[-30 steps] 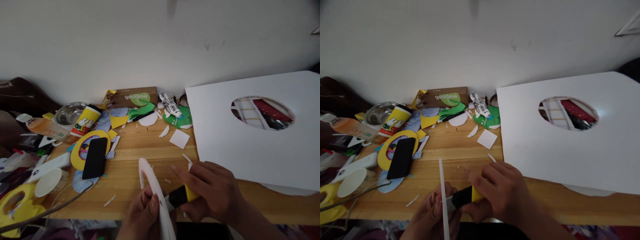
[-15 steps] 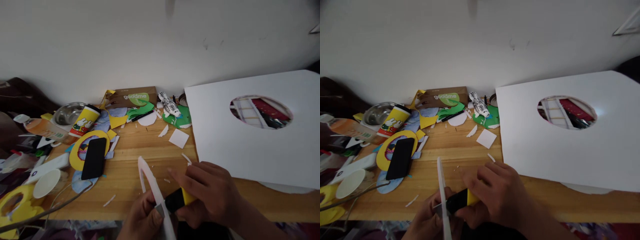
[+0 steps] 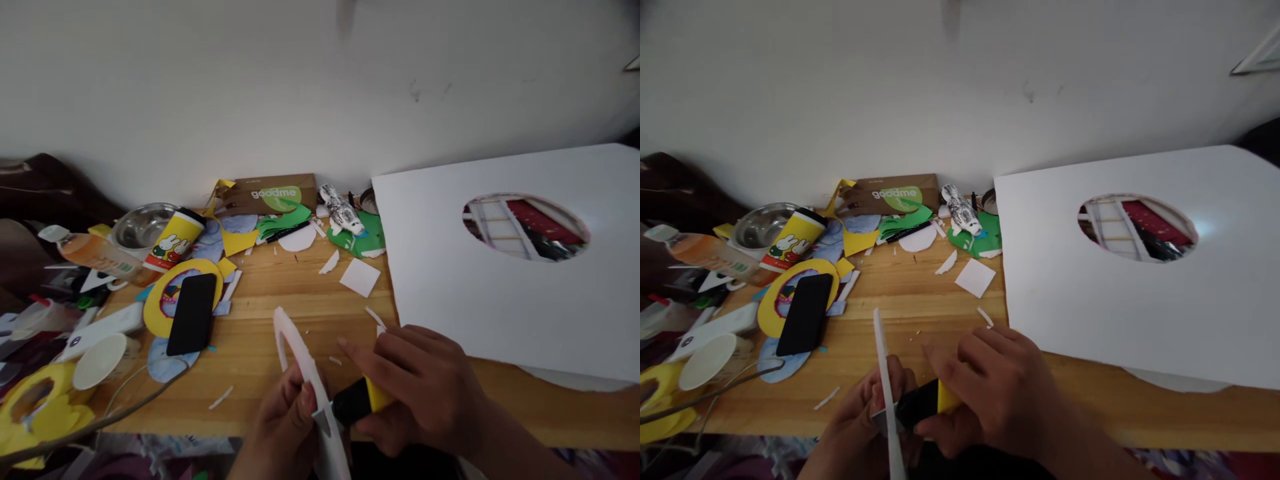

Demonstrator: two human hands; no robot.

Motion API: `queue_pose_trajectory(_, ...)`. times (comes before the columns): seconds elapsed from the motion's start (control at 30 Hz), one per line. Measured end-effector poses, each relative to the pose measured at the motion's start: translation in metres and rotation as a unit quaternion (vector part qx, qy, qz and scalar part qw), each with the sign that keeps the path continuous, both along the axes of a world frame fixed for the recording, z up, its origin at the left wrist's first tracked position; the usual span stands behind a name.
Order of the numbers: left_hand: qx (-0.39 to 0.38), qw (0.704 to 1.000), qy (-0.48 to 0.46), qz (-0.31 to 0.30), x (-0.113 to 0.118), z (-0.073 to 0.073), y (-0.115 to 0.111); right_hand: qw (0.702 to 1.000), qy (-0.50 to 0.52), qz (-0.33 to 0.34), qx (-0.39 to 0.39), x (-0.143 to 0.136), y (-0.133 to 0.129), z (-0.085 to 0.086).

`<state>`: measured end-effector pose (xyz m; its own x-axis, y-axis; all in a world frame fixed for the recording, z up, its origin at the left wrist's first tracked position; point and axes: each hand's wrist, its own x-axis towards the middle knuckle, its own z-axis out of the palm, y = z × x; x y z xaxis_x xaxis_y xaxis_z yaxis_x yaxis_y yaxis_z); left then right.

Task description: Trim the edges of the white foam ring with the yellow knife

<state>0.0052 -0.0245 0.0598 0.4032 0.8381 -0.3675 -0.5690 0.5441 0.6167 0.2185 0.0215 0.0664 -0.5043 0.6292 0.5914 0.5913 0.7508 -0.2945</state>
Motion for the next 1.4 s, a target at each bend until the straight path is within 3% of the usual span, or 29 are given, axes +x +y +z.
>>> queue_pose_trajectory(0.17, 0.041, 0.999, 0.022, -0.006, -0.004, -0.004, -0.001, 1.000, -0.006, -0.012, -0.006, 0.004, -0.001, -0.002)
queue_pose_trajectory(0.57, 0.011, 1.000, 0.027, -0.004, -0.004, -0.007, -0.003, 1.000, 0.007, 0.000, 0.002, -0.002, 0.002, 0.006)
queue_pose_trajectory(0.83, 0.002, 0.997, 0.064, -0.034, -0.008, 0.005, 0.001, 1.000, 0.006, 0.005, -0.011, -0.005, 0.000, 0.006)
queue_pose_trajectory(1.07, 0.039, 0.995, 0.085, -0.025, -0.008, -0.003, -0.004, 1.000, -0.005, 0.003, -0.001, -0.001, 0.001, 0.005)
queue_pose_trajectory(1.27, 0.018, 0.993, 0.110, -0.044, -0.011, 0.005, -0.006, 1.000, -0.005, 0.006, -0.003, -0.002, 0.001, 0.009)
queue_pose_trajectory(1.4, 0.046, 0.989, 0.118, -0.072, -0.012, 0.003, -0.007, 1.000, -0.005, 0.000, -0.011, -0.002, 0.001, 0.006)
